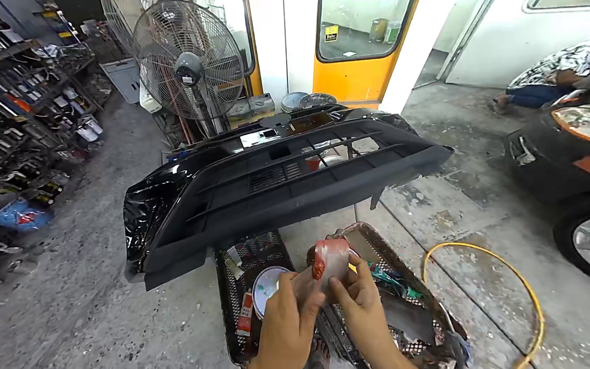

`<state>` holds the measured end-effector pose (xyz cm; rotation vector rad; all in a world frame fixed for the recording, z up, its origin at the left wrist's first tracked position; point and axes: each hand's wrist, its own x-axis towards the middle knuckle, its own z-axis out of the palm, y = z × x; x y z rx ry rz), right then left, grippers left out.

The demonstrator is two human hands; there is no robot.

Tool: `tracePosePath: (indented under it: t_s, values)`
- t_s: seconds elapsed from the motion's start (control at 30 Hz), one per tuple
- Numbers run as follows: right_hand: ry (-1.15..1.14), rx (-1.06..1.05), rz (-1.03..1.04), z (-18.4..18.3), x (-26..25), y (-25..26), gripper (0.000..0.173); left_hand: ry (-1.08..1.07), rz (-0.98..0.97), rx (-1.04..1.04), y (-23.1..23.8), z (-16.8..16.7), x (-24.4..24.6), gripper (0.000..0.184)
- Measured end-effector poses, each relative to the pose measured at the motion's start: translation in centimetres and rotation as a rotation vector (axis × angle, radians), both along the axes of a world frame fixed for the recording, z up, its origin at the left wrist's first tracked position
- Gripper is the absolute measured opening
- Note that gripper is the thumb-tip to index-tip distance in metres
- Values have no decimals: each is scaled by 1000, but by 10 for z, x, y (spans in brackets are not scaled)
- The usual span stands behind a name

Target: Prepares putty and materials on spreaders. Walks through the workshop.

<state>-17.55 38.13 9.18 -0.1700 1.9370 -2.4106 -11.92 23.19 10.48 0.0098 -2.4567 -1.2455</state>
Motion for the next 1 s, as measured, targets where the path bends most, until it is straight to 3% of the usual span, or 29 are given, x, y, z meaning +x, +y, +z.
tracePosePath:
  t_s: [0.1,0.2,0.3,0.47,0.53,0.6,0.67,0.8,0.87,0.93,1.0]
  values:
    - [-19,-85,-37,6,-7,7,43,-146,-91,-121,-10,-5,3,54]
    - [-40,-150,-95,3,-21,25,40,-194,-68,131,-29,-15,0,32]
    - [11,-198,74,-5,-26,46,38,-154,-48,263,-38,-17,-5,31]
    - [402,308,537,-3,-51,86,17,-85,-127,170,-35,-23,-13,37]
    - [442,624,589,4,-64,106,15,-62,-179,222,-32,-33,-16,34]
    - [406,901,516,8,-71,124,16,-105,-230,366,-29,-48,-22,27]
    - [318,1030,379,4,-73,139,19,-261,-276,515,-28,-66,-31,22]
    - [132,988,157,-17,-68,166,25,-642,-242,554,-14,-117,-59,35]
    - [81,918,98,-25,-63,174,28,-790,-148,451,-2,-139,-73,52]
    - [49,858,68,-32,-57,179,31,-914,-120,216,10,-152,-88,65]
    - [-12,769,27,-34,-56,182,31,-1003,-149,13,20,-158,-102,70]
